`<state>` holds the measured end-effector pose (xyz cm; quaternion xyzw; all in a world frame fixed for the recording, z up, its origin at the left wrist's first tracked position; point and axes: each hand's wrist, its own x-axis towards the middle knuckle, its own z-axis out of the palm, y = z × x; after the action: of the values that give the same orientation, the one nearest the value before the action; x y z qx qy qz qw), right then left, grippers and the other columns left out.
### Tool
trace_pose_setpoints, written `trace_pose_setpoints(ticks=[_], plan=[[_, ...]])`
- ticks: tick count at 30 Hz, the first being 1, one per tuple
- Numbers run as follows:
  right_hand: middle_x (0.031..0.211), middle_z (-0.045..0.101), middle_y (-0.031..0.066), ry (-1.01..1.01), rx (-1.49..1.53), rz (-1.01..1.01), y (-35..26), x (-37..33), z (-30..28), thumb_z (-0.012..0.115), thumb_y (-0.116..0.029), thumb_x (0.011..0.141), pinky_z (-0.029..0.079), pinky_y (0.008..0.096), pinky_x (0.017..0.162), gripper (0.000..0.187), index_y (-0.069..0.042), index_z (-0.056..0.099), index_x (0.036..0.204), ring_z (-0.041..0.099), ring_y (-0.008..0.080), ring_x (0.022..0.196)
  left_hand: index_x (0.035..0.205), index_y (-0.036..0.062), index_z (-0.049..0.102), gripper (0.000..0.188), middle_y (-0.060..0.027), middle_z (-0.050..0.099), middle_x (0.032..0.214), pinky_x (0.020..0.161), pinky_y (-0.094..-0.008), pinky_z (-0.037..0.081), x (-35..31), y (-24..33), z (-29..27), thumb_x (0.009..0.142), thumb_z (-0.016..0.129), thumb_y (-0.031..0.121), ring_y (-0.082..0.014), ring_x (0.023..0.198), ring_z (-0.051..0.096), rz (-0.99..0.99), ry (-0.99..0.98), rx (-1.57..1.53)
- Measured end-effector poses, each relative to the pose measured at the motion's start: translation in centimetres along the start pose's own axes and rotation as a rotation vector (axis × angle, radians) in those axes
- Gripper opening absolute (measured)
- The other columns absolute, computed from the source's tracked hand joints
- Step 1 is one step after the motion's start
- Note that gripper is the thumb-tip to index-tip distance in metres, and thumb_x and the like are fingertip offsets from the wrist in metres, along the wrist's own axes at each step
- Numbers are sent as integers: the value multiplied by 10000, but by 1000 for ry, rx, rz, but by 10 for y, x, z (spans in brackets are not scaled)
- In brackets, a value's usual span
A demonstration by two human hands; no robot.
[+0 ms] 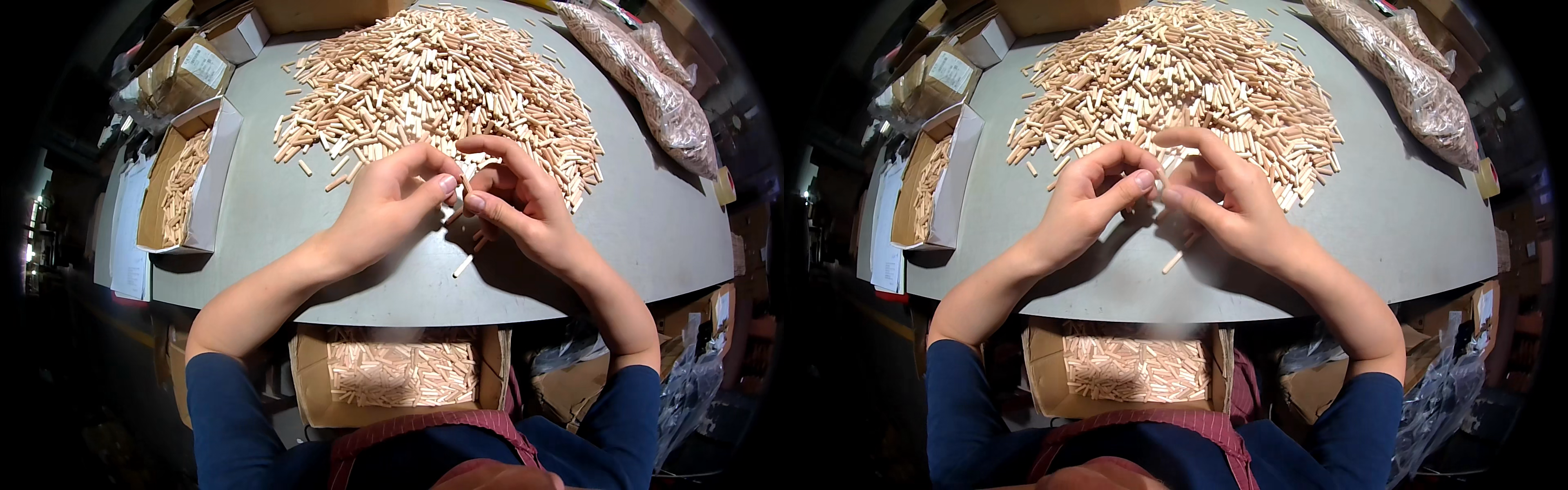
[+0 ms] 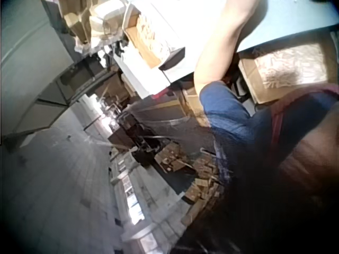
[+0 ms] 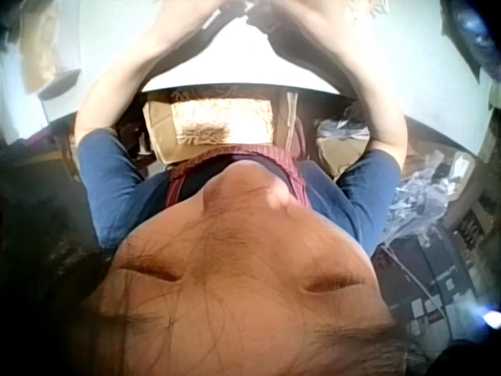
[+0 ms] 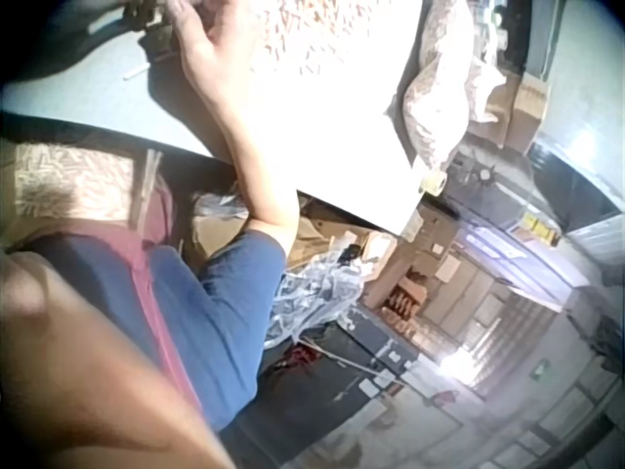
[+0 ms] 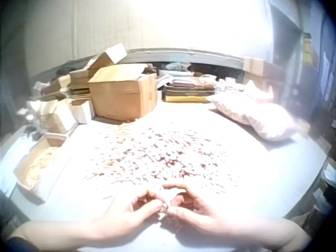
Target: The person sorts small wooden pegs on a table, occasionally picking up two pegs to inspect them before placing them into a cardboard box. The person repeatedly sweeps the pegs across the table and transfers them into the box.
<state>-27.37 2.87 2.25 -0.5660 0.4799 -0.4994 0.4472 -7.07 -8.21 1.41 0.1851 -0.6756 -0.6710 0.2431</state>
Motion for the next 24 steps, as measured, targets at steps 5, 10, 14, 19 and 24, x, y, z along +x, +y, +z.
trace_pose_setpoints(ticks=[5, 10, 14, 19, 24], plan=[[930, 701, 18, -29, -16, 25, 3, 0, -1, 664, -74, 1058, 530, 239, 680, 425, -33, 517, 1454, 646, 67, 802, 1137, 17, 662, 157, -8, 687, 1013, 839, -255, 526, 1, -2, -2, 1083, 660, 164, -75, 923, 632, 36, -8, 120], [937, 717, 30, -57, 41, 64, 5, -1, -3, 696, -81, 1046, 537, 250, 674, 323, -28, 555, 1331, 655, 78, 788, 1092, 10, 650, 124, -11, 678, 986, 803, -255, 521, 0, -2, -4, 1063, 665, 130, -74, 888, 625, 88, -8, 288], [914, 719, 44, -48, 139, 135, 3, -1, -3, 725, -63, 1029, 552, 259, 647, 182, -8, 598, 1147, 683, 99, 751, 1076, 10, 647, 103, -13, 671, 972, 759, -249, 511, -2, 0, -4, 1047, 661, 108, -68, 854, 617, 137, -4, 369], [866, 717, 58, -42, 154, 86, 7, -4, 1, 718, -14, 1020, 570, 273, 616, 104, 16, 621, 996, 707, 120, 703, 1046, 18, 612, 76, -23, 646, 906, 632, -239, 496, -3, -4, 3, 1028, 640, 86, -70, 727, 604, 86, 0, 226], [838, 726, 69, -21, -39, -40, 1, -14, 9, 690, 28, 1013, 563, 273, 595, 50, 29, 643, 997, 727, 126, 699, 990, 32, 566, 55, -56, 636, 829, 551, -235, 477, -11, 2, 12, 1010, 595, 74, -96, 640, 603, -65, -4, -114]])
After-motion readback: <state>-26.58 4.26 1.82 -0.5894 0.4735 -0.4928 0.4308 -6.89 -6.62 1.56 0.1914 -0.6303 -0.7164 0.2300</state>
